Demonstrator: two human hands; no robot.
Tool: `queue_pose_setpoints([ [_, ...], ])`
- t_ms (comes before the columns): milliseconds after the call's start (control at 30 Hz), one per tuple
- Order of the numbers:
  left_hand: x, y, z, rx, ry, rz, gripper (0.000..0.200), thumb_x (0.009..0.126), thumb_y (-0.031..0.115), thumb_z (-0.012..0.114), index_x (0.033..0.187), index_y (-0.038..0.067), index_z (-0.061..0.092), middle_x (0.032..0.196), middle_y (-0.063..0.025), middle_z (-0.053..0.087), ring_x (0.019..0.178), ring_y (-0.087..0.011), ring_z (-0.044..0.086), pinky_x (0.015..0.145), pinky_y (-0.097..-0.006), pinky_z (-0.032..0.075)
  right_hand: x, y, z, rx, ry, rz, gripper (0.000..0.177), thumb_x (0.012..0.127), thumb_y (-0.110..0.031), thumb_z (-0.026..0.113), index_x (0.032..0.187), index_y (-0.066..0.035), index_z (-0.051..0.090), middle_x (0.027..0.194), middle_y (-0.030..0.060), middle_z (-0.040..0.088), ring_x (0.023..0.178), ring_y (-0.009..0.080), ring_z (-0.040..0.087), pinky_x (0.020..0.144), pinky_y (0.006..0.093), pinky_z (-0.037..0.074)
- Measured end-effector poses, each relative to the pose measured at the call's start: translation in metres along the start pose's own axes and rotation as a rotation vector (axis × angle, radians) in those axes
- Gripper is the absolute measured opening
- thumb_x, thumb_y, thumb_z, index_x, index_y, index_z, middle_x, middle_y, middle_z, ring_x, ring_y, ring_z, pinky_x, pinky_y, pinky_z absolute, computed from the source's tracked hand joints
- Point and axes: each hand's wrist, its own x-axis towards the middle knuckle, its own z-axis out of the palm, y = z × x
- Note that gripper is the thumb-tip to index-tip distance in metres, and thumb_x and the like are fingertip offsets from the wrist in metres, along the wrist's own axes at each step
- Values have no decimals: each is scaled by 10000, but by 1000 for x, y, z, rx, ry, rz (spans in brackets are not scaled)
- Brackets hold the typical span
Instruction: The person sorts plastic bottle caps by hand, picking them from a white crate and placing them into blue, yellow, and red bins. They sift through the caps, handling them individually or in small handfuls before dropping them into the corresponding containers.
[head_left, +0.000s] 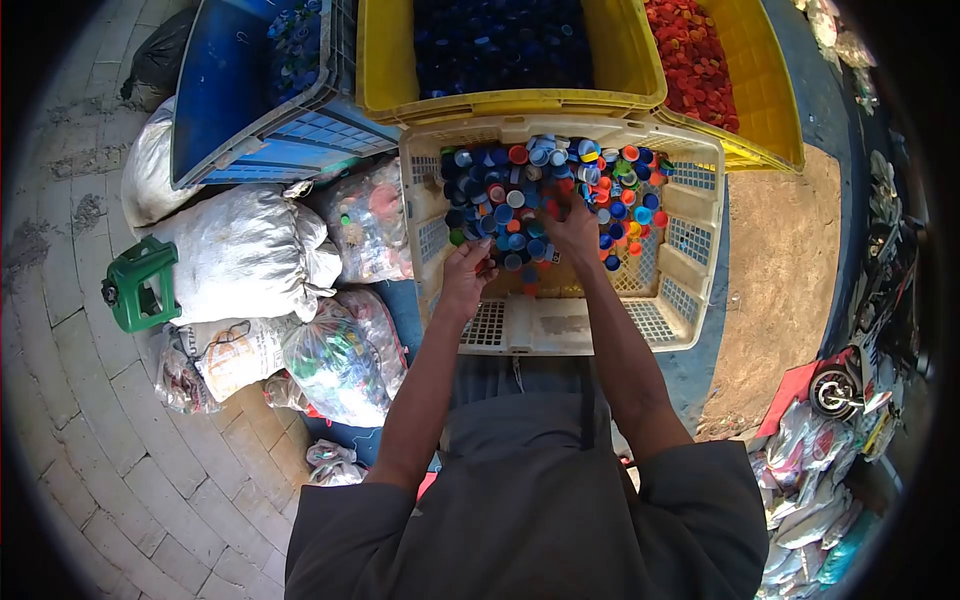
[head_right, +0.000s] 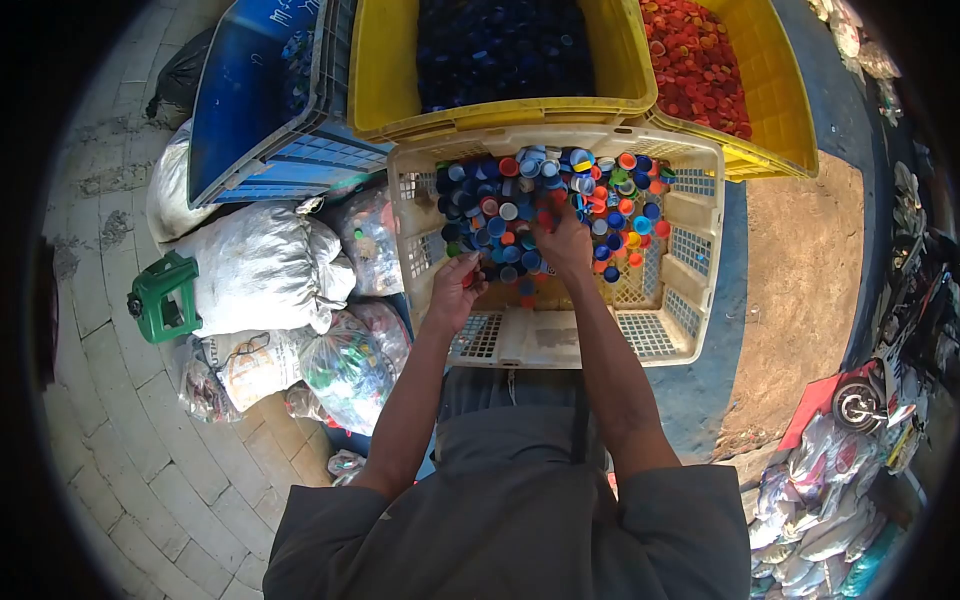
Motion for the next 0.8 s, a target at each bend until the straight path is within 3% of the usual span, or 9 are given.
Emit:
queue_pose_setpoints([
  [33,1,0,1,37,19,4,138,864,188,673,951,97,616,794,23,578,698,-77,546,642,-254,488,-3,4,-1,86,17,-24,331,801,-229,588,1080,-56,544,820,137,658,777,320,659,653,414,511],
  [133,7,3,9,219,77,62,148,853,172,681,946,88,602,762,26,555,653,-86,534,632,-249,468,-5,43,1,817,-308,363,231,802,-154,543,1002,-38,548,748,71,609,631,241,601,563,344,476],
  [233,16,10,17,565,143,266,191,824,142,692,976,58,614,757,8,572,650,-122,545,620,-251,465,-23,42,-6,1277,-276,431,213,759,-93,504,965,-50,533,775,57,568,622,197,554,552,316,445],
  [400,47,26,28,1112,201,750,310,751,104,710,1033,11,621,810,-83,591,739,-229,597,683,-311,491,-45,33,-22,1497,-327,398,286,666,-88,490,947,-46,517,886,107,577,754,204,584,651,319,477],
  [500,64,37,36,1325,241,1078,304,741,101,685,1029,18,633,960,-180,587,878,-333,603,780,-395,493,-52,36,-27,1482,-325,409,306,647,-91,485,948,-47,518,892,105,579,774,204,589,674,320,489],
  [600,71,44,43,1396,228,894,280,744,118,667,1004,18,646,1073,-229,551,972,-394,567,833,-443,472,-54,39,-31,1442,-327,413,309,646,-90,484,949,-47,524,887,95,581,780,201,593,677,321,495],
  [700,72,45,48,1509,265,750,277,806,206,634,1024,35,647,1094,-235,521,940,-405,585,811,-448,488,-55,42,-32,1414,-307,423,300,650,-89,484,943,-45,531,879,88,581,784,195,594,678,321,497],
  [800,67,38,54,1493,339,634,244,801,180,633,1000,39,650,1073,-227,529,919,-400,592,797,-452,489,-56,44,-33,1402,-286,425,289,656,-88,481,935,-42,536,872,83,581,783,191,594,676,320,496],
])
